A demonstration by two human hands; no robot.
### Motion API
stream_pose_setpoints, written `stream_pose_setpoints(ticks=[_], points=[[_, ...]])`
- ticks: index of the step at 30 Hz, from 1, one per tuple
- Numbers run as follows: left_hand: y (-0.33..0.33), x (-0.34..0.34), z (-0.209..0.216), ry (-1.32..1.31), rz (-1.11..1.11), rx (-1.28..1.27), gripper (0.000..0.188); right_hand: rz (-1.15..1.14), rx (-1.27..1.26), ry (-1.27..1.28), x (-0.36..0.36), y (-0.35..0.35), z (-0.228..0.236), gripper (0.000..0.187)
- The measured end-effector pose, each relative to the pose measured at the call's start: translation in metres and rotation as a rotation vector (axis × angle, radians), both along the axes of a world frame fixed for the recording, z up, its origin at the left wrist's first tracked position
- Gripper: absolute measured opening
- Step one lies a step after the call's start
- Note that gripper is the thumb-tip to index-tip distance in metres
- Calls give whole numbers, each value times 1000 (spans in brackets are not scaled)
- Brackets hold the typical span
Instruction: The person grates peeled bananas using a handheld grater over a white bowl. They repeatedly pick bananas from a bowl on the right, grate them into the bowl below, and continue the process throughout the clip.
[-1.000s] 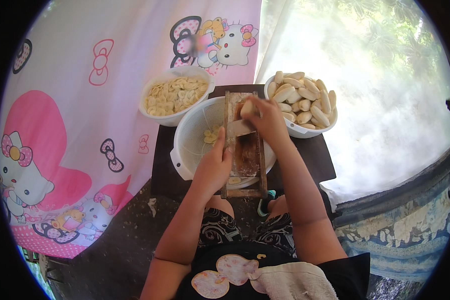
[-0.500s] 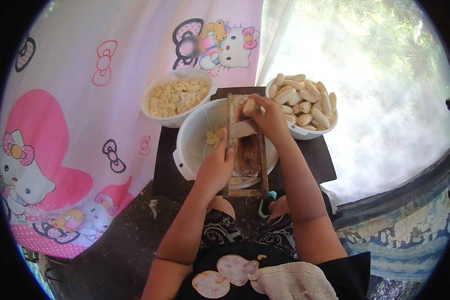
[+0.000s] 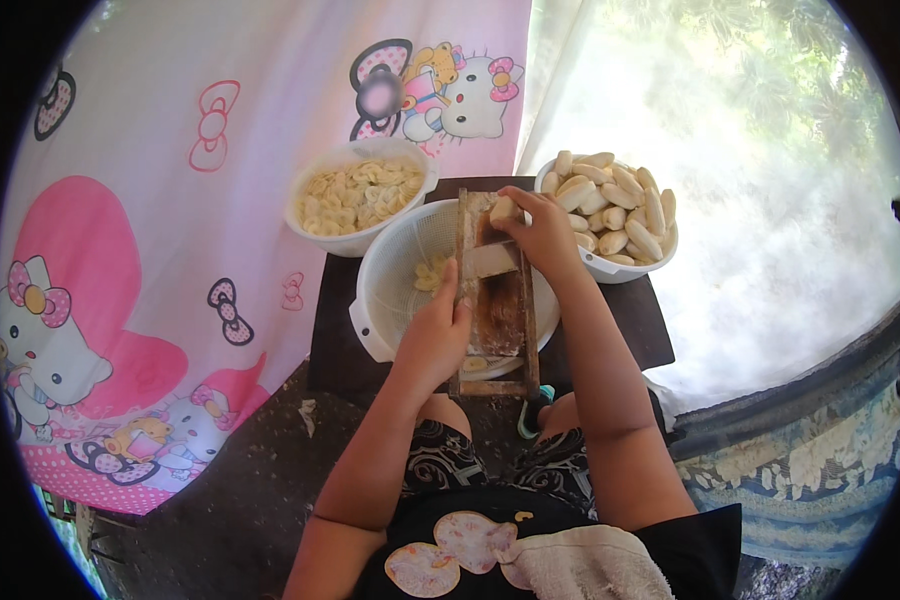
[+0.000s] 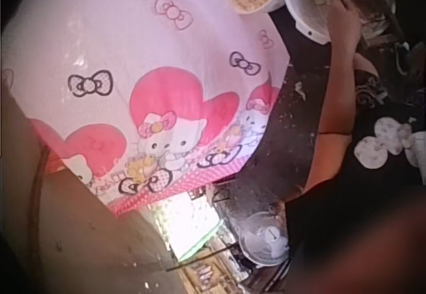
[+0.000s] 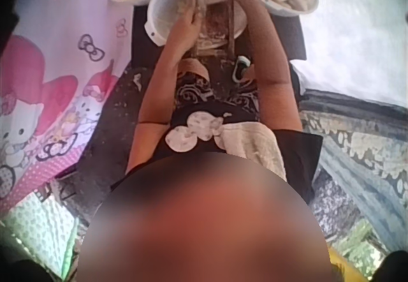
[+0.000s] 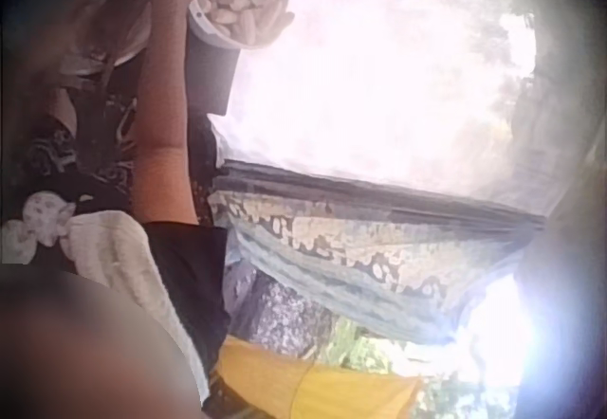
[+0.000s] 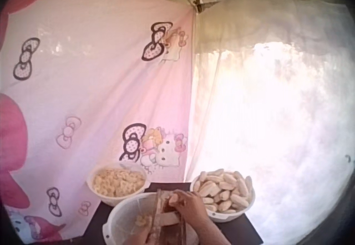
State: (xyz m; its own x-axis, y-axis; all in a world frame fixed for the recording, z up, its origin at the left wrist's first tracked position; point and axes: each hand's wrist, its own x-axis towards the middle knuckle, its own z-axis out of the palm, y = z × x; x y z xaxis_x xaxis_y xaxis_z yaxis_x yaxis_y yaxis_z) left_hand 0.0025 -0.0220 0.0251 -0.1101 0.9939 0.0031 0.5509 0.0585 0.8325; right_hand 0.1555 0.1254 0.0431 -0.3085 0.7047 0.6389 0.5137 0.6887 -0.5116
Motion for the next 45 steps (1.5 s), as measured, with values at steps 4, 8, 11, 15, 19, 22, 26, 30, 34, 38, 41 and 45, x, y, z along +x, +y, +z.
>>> stream_pose_setpoints(ticks=[4,8,11,15,19,22,26,30,34,38,41,45], points=[[0,-2,0,14,5,-25,61,78,-62,-164,21,-58,-6,45],[0,0,-4,35,25,13,61,182,-21,-227,28,-106,-2,47],[0,1,-4,15,8,-2,61,116,-9,-40,9,-44,0,44],[1,-1,-1,14,5,12,61,40,9,-4,0,-1,-4,40],[1,-2,-4,-9,-4,-15,61,80,-65,-107,20,-82,-5,42],[0,-2,-6,89,-3,84,62,126,-176,-202,26,-105,-3,43],[1,-1,-5,-12,-8,4,62,62,-115,-6,6,-19,-1,44],[3,-2,-3,-1,-2,20,62,62,-105,8,6,3,-3,44],[3,-2,-8,28,1,57,62,170,-80,-68,24,-91,-3,43],[1,-2,-9,60,-1,31,63,169,-44,-48,20,-89,1,44],[2,-1,-5,-16,-6,-39,63,75,-125,-46,11,-25,0,42],[1,-1,0,11,4,-3,62,36,23,-87,6,10,-9,41]])
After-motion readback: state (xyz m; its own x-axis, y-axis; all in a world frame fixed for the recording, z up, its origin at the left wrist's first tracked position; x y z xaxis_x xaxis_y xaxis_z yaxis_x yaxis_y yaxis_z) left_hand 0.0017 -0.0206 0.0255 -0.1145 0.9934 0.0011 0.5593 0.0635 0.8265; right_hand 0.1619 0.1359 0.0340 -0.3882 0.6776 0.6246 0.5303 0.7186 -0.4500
